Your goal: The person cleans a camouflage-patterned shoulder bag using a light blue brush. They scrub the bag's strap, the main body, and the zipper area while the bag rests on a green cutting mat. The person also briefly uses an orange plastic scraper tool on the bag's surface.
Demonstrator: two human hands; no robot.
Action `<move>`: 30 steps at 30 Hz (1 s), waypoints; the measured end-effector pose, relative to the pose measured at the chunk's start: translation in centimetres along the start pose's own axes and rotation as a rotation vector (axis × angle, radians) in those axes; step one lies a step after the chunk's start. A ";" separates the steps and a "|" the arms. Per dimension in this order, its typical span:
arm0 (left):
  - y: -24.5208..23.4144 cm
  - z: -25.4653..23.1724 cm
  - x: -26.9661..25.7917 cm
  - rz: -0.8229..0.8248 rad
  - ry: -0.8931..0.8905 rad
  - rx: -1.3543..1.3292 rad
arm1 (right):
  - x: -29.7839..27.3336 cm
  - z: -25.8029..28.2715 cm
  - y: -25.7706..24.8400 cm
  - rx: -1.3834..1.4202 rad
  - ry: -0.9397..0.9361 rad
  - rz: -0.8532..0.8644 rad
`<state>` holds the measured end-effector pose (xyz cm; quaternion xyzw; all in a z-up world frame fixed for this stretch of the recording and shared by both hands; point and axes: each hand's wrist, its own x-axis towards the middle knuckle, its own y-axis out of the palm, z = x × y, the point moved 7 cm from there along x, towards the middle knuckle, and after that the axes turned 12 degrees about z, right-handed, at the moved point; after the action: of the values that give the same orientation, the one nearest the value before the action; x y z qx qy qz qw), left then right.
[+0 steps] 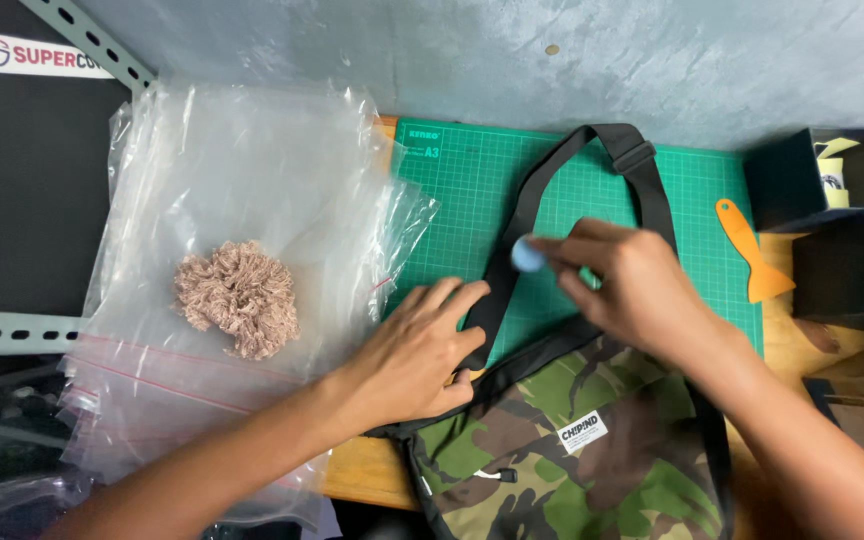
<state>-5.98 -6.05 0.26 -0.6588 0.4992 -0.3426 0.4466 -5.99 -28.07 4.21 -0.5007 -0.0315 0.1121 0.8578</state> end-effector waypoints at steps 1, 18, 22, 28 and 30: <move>0.5 0.3 0.3 0.005 0.002 0.000 | 0.4 0.2 0.7 0.004 0.003 -0.001; 1.7 2.0 2.9 0.083 0.108 -0.057 | 2.4 -5.6 3.6 0.059 -0.089 -0.058; 0.9 1.9 3.4 0.060 0.073 -0.048 | 3.3 -10.3 2.7 -0.213 0.018 -0.159; 1.9 1.7 3.2 0.043 0.079 -0.061 | 3.2 -4.8 3.2 0.289 -0.230 0.062; 1.2 1.5 3.3 0.017 0.123 -0.080 | 4.2 -8.5 1.6 -0.073 -0.079 -0.069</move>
<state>-4.17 -9.03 -1.36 -0.6494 0.5445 -0.3583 0.3917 -0.79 -33.65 -1.67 -0.5256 -0.0867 0.1009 0.8403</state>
